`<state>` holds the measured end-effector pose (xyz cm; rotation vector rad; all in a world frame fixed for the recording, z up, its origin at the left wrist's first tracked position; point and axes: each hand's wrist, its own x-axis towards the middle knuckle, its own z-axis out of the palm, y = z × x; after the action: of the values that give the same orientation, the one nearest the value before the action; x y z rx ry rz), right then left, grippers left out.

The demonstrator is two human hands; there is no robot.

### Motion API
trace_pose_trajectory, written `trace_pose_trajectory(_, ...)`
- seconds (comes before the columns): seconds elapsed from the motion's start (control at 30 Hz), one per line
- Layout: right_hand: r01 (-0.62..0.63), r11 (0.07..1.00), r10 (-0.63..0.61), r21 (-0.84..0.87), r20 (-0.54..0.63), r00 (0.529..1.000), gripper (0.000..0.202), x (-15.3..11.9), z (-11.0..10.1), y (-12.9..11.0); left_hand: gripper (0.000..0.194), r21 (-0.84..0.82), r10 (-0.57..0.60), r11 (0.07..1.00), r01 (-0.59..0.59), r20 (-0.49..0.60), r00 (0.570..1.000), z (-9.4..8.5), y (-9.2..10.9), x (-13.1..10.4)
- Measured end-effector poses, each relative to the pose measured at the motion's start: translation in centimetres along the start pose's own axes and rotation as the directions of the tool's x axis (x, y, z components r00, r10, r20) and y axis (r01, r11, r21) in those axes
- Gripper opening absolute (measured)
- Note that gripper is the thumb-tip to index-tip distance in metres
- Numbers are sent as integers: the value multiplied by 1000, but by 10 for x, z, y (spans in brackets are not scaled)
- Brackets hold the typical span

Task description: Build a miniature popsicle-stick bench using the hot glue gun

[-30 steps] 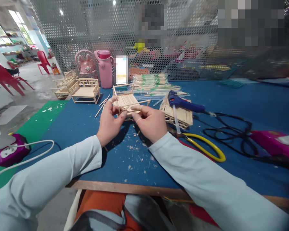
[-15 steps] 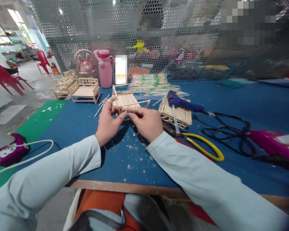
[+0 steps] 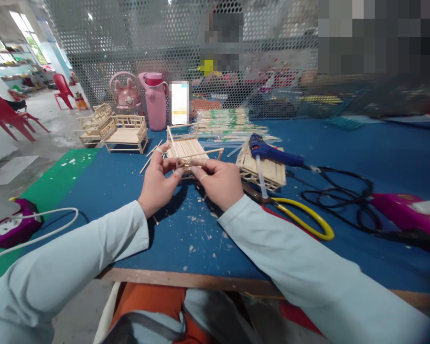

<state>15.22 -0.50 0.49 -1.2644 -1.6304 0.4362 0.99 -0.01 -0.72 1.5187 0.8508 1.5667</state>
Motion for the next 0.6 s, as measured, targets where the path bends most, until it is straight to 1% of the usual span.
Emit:
trace_pose_trajectory(0.13,-14,1000,14,11,-30,999,27,0,2,3,56,-2,-3,1000,3,1,1000,0,-1,0)
trace_pose_trajectory(0.33,-37,999,37,19,-17,999,27,3,2,6,56,8,-8,1000,8,9,1000,0,-2,0)
trace_pose_trajectory(0.43,-40,999,41,23,-40,998,25,2,-2,1,56,-4,-14,1000,14,14,1000,0,-1,0)
trace_pose_trajectory(0.53,-24,1000,25,17,-23,999,21,-9,-17,-16,56,-17,-7,1000,8,19,1000,-2,0,-1)
trace_pose_trajectory(0.6,17,999,-18,-36,-37,999,19,-20,-37,-29,56,-13,-9,1000,9,31,999,-6,0,-1)
